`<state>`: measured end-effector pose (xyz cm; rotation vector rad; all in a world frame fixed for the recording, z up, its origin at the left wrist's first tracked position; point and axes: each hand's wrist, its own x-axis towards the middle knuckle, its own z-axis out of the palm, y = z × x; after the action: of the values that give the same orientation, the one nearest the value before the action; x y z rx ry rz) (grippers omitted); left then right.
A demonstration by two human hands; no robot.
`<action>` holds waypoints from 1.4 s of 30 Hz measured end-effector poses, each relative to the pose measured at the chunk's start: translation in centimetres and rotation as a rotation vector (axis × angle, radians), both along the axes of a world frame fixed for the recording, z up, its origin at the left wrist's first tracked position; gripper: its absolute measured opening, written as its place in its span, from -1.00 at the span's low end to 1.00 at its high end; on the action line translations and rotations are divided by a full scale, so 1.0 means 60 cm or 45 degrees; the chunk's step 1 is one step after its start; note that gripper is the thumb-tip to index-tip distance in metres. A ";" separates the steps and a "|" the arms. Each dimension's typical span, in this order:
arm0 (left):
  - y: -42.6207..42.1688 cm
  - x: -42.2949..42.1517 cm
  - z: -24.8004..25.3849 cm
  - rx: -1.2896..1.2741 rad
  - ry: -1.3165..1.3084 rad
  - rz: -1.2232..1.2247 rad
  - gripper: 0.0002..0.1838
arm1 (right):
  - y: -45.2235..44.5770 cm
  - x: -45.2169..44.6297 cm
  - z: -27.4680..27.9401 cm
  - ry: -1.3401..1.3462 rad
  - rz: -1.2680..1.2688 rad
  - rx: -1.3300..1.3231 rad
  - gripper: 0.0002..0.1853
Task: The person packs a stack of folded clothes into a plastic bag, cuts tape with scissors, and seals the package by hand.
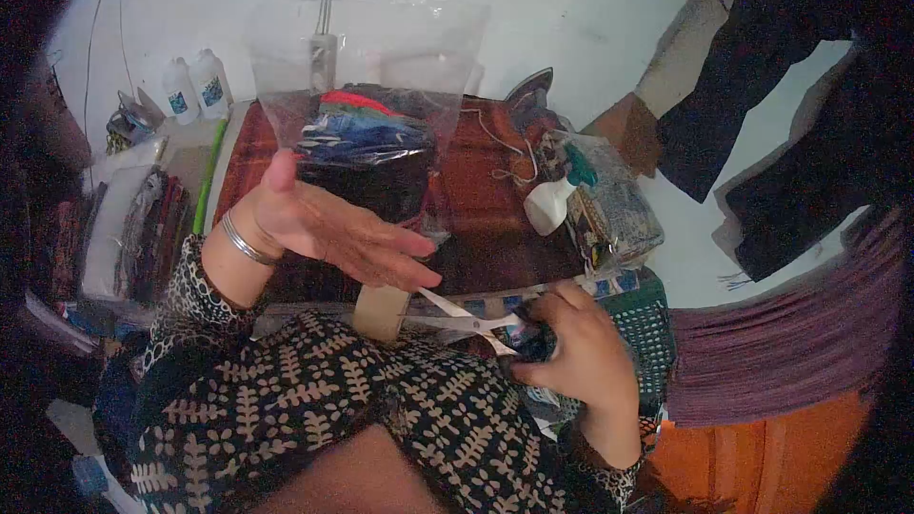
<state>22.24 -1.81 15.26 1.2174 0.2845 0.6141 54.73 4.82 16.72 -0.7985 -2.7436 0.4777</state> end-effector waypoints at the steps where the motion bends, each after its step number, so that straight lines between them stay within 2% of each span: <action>1: 0.001 0.003 0.002 0.019 0.013 -0.026 0.52 | -0.001 -0.008 0.003 -0.028 0.005 -0.009 -0.46; 5: 0.003 0.012 0.005 0.047 0.015 -0.059 0.52 | 0.005 -0.024 0.005 0.058 0.107 0.012 -0.47; 7: 0.008 0.017 0.006 0.061 -0.078 -0.213 0.57 | 0.007 -0.030 0.005 0.092 0.146 0.036 -0.49; 10: 0.009 0.022 -0.006 0.075 -0.216 -0.259 0.57 | 0.010 -0.031 0.006 0.116 0.206 0.044 -0.50; 20: -0.002 0.019 0.014 0.106 -0.106 -0.226 0.60 | 0.021 -0.027 -0.002 0.128 0.229 -0.054 -0.53; 23: 0.002 0.027 0.001 0.187 -0.161 -0.183 0.51 | 0.017 -0.037 0.003 0.164 0.269 -0.016 -0.53; 26: 0.011 0.035 -0.015 0.147 -0.346 -0.348 0.63 | 0.014 -0.041 0.007 0.167 0.252 -0.008 -0.53; 29: 0.010 0.035 -0.012 0.097 -0.318 -0.320 0.61 | 0.023 -0.036 -0.002 0.192 0.340 -0.052 -0.52; 32: 0.015 0.034 -0.013 0.216 -0.347 -0.380 0.60 | 0.022 -0.033 -0.004 0.185 0.294 -0.035 -0.51; 35: 0.006 0.031 0.002 0.090 -0.206 -0.299 0.59 | 0.023 -0.035 -0.006 0.192 0.339 -0.021 -0.53; 37: 0.005 0.034 0.000 0.202 -0.174 -0.247 0.54 | 0.016 -0.039 -0.002 0.261 0.317 0.014 -0.53; 42: 0.005 0.039 0.000 0.242 -0.181 -0.258 0.51 | 0.022 -0.037 -0.002 0.202 0.334 -0.026 -0.53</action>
<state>24.56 -1.52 15.23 1.3578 -0.0175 0.5567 52.48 6.13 16.60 -0.3861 -2.7078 0.5930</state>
